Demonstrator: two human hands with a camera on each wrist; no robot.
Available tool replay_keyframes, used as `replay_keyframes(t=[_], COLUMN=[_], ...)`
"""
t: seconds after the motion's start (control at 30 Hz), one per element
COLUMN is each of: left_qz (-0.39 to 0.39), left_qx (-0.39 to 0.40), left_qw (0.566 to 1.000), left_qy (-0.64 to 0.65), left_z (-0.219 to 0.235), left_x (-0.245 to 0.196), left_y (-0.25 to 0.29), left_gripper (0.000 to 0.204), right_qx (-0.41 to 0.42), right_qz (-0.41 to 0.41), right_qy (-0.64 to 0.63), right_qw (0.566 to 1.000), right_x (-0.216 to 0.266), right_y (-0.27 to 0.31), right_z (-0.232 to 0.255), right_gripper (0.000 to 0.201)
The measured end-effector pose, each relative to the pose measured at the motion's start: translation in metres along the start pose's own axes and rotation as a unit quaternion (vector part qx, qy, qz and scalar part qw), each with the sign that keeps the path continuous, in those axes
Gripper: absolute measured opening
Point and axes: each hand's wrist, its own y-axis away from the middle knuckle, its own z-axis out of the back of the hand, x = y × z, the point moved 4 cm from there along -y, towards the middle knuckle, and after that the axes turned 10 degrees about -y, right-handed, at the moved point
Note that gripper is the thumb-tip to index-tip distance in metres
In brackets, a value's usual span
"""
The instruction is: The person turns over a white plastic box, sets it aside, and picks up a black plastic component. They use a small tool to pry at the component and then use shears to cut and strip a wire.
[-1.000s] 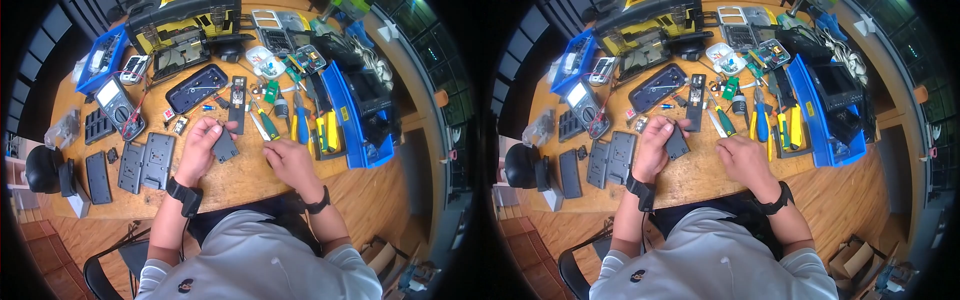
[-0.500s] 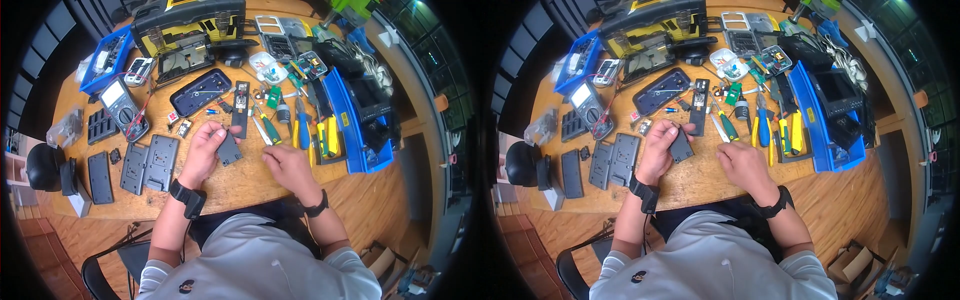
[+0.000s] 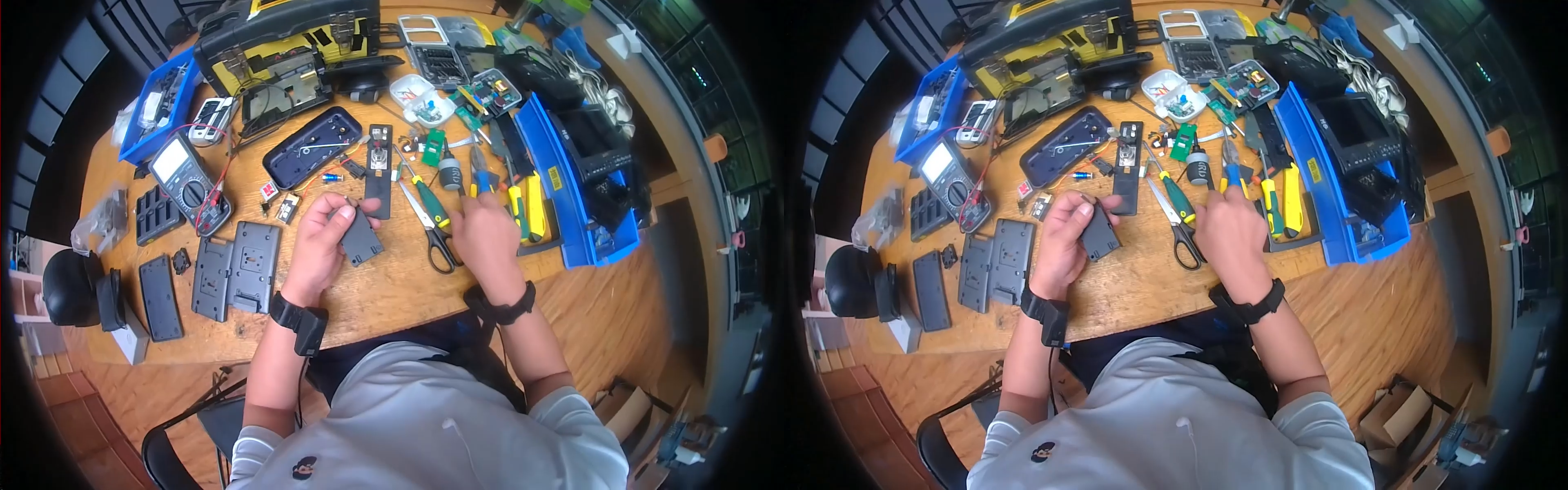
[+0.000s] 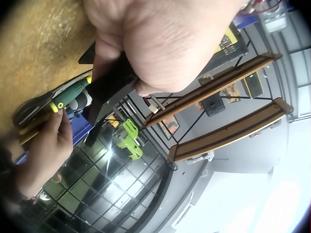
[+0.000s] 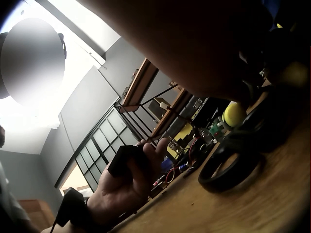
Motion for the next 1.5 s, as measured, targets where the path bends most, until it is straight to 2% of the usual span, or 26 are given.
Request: replay_keyframes(t=[0.2, 0.3, 0.37, 0.47, 0.57, 0.6, 0.67, 0.73, 0.83, 0.87, 0.93, 0.97, 1.0, 1.03, 1.07, 1.13, 1.17, 1.23, 1.27, 1.33, 1.37, 1.43, 1.47, 1.5], left_qz=[-0.004, -0.002, -0.003, -0.004, -0.002, -0.001, -0.002, -0.001, -0.002, -0.004, 0.008, 0.007, 0.008, 0.009, 0.010, 0.012, 0.014, 0.020, 0.021, 0.023, 0.024, 0.034, 0.035, 0.031], left_qx=[0.013, 0.012, 0.013, 0.011, 0.012, 0.012, 0.009, 0.011, 0.023, 0.020, 0.021, 0.019, 0.022, 0.024, 0.022, 0.023, 0.021, 0.021, 0.021, 0.031, 0.028, 0.030, 0.029, 0.031], left_qw=[1.000, 1.000, 1.000, 1.000, 1.000, 1.000, 1.000, 1.000, 1.000, 1.000, 1.000, 1.000, 1.000, 1.000, 1.000, 1.000, 1.000, 0.999, 0.999, 0.998, 0.998, 0.996, 0.996, 0.996], left_qy=[-0.005, -0.006, -0.006, -0.003, 0.003, 0.002, 0.001, -0.003, -0.007, -0.006, -0.002, -0.001, -0.005, -0.009, -0.009, -0.009, -0.009, -0.019, -0.020, -0.044, -0.045, -0.071, -0.071, -0.073], left_z=[-0.001, -0.002, -0.003, -0.003, -0.003, -0.003, -0.003, -0.002, -0.001, -0.001, -0.005, -0.005, -0.006, -0.006, -0.005, -0.005, -0.005, -0.005, -0.005, -0.005, -0.006, -0.010, -0.010, -0.011], left_x=[0.000, 0.001, 0.000, -0.002, -0.003, -0.002, -0.002, -0.001, 0.002, 0.001, -0.001, -0.001, -0.001, -0.002, -0.001, 0.000, 0.000, 0.001, 0.001, 0.002, 0.002, 0.002, 0.003, 0.003], left_y=[-0.001, -0.001, 0.000, -0.001, 0.000, 0.000, -0.001, 0.000, -0.001, 0.000, 0.001, 0.002, 0.002, 0.002, 0.002, 0.002, 0.002, 0.002, 0.002, 0.002, 0.002, 0.003, 0.004, 0.004], left_gripper=[0.011, 0.010, 0.010, 0.009, 0.007, 0.007, 0.007, 0.007, 0.007, 0.007, 0.005, 0.005, 0.005, 0.005, 0.005, 0.005, 0.005, 0.005, 0.005, 0.005, 0.005, 0.006, 0.006, 0.007], right_qx=[0.018, 0.036, 0.078, 0.122, 0.150, 0.151, 0.151, 0.145, 0.050, 0.052, 0.027, 0.030, 0.033, 0.036, 0.039, 0.099, 0.100, 0.186, 0.187, 0.193, 0.195, 0.144, 0.145, 0.079], right_qz=[-0.032, -0.037, -0.077, -0.096, -0.112, -0.109, -0.164, -0.151, -0.126, -0.123, -0.159, -0.158, -0.176, -0.190, -0.190, -0.199, -0.200, -0.189, -0.189, -0.197, -0.197, -0.132, -0.133, 0.017], right_qy=[0.035, 0.044, 0.058, 0.060, 0.068, 0.068, 0.050, 0.035, -0.076, -0.076, -0.251, -0.251, -0.426, -0.587, -0.587, -0.654, -0.654, -0.692, -0.693, -0.634, -0.634, -0.583, -0.583, -0.488], right_qw=[0.999, 0.998, 0.992, 0.986, 0.980, 0.980, 0.974, 0.977, 0.988, 0.988, 0.954, 0.955, 0.887, 0.787, 0.786, 0.724, 0.723, 0.671, 0.671, 0.723, 0.722, 0.788, 0.788, 0.869], right_x=[-0.001, -0.002, -0.006, -0.003, 0.000, 0.001, -0.003, -0.010, -0.027, -0.026, -0.026, -0.026, -0.026, -0.024, -0.018, -0.004, -0.005, -0.002, 0.003, 0.019, 0.024, 0.034, 0.038, 0.047], right_y=[-0.013, -0.021, -0.030, -0.036, -0.038, -0.038, -0.038, -0.034, -0.029, -0.027, -0.023, -0.021, -0.018, -0.015, -0.013, -0.008, -0.008, -0.008, -0.008, -0.008, -0.006, -0.007, -0.008, -0.012], right_z=[-0.005, -0.007, -0.009, -0.006, -0.004, -0.002, 0.001, 0.005, 0.007, 0.010, 0.015, 0.013, 0.005, -0.002, -0.001, -0.001, -0.003, -0.012, -0.010, -0.004, -0.007, -0.006, -0.006, 0.005], right_gripper=[0.024, 0.019, 0.028, 0.030, 0.023, 0.023, 0.028, 0.033, 0.031, 0.031, 0.024, 0.024, 0.020, 0.017, 0.017, 0.014, 0.014, 0.014, 0.014, 0.014, 0.014, 0.012, 0.012, 0.010])
